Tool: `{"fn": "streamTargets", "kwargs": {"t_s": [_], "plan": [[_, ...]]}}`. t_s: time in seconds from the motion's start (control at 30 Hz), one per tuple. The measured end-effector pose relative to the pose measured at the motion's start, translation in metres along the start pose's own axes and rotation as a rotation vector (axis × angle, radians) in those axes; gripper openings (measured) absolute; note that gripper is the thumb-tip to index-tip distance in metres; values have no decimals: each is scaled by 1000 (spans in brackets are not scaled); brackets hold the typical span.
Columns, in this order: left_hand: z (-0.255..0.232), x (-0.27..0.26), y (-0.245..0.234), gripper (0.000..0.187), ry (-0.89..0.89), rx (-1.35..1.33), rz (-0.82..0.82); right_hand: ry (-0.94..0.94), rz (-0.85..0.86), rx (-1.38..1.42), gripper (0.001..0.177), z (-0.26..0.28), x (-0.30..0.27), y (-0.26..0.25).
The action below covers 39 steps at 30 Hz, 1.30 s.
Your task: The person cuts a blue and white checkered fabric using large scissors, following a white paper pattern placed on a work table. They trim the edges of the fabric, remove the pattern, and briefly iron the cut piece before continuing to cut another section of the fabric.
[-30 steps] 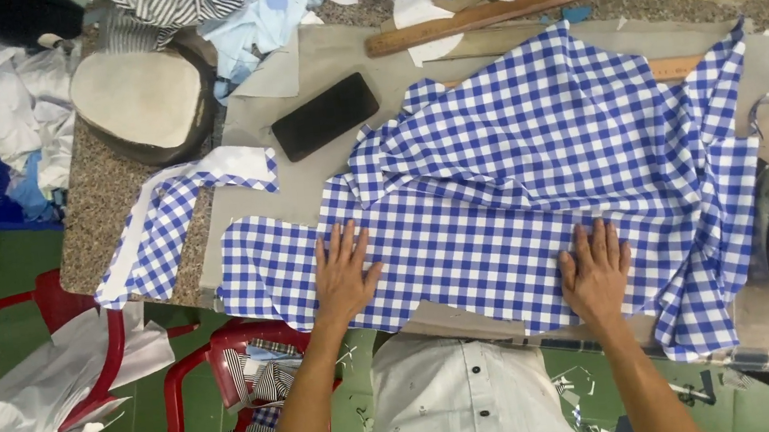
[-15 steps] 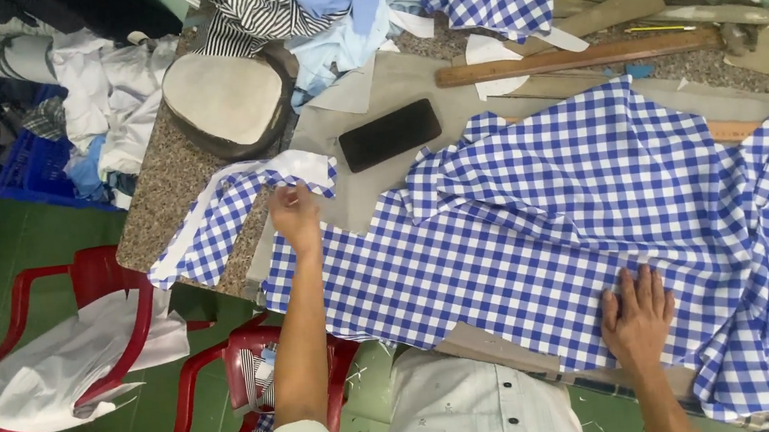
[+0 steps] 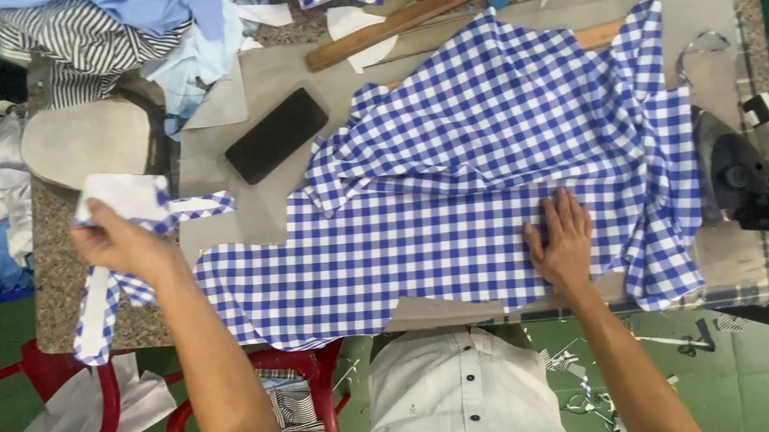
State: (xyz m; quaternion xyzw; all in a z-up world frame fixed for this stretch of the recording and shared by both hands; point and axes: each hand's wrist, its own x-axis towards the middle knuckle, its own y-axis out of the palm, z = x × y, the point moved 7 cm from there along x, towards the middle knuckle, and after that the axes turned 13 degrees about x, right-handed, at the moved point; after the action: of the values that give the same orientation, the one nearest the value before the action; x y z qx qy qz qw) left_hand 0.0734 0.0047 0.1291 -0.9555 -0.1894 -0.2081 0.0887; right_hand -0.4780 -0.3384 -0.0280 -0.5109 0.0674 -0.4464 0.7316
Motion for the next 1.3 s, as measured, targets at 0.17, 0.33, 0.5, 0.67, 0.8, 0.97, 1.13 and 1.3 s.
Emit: {"fn": "streamTargets", "kwargs": {"t_s": [0.17,0.33,0.5,0.67,0.8,0.97,1.13,1.3], "plan": [[-190,-91,13,14,322,-63,233,22,-6,223,43,-22,-13,-31],[-241,-254,32,29,171,-179,927,-32,88,124,45,-88,-49,-66],[-234,-393,46,21,207,-210,2038,-54,47,-10,48,-131,-68,-113],[-93,-361,50,39,167,660,2096,142,108,-114,67,-139,-78,-134],[5,-293,26,46,468,1187,1811,324,100,-204,81,-163,-88,-142],[-36,-263,4,46,524,884,1228,55,-14,-234,67,-110,-78,-143],[45,-216,-38,35,517,759,765,-130,-38,-183,55,-70,-61,-106],[67,-213,-48,58,365,1103,1042,-126,64,-274,54,-66,-47,-68]]}}
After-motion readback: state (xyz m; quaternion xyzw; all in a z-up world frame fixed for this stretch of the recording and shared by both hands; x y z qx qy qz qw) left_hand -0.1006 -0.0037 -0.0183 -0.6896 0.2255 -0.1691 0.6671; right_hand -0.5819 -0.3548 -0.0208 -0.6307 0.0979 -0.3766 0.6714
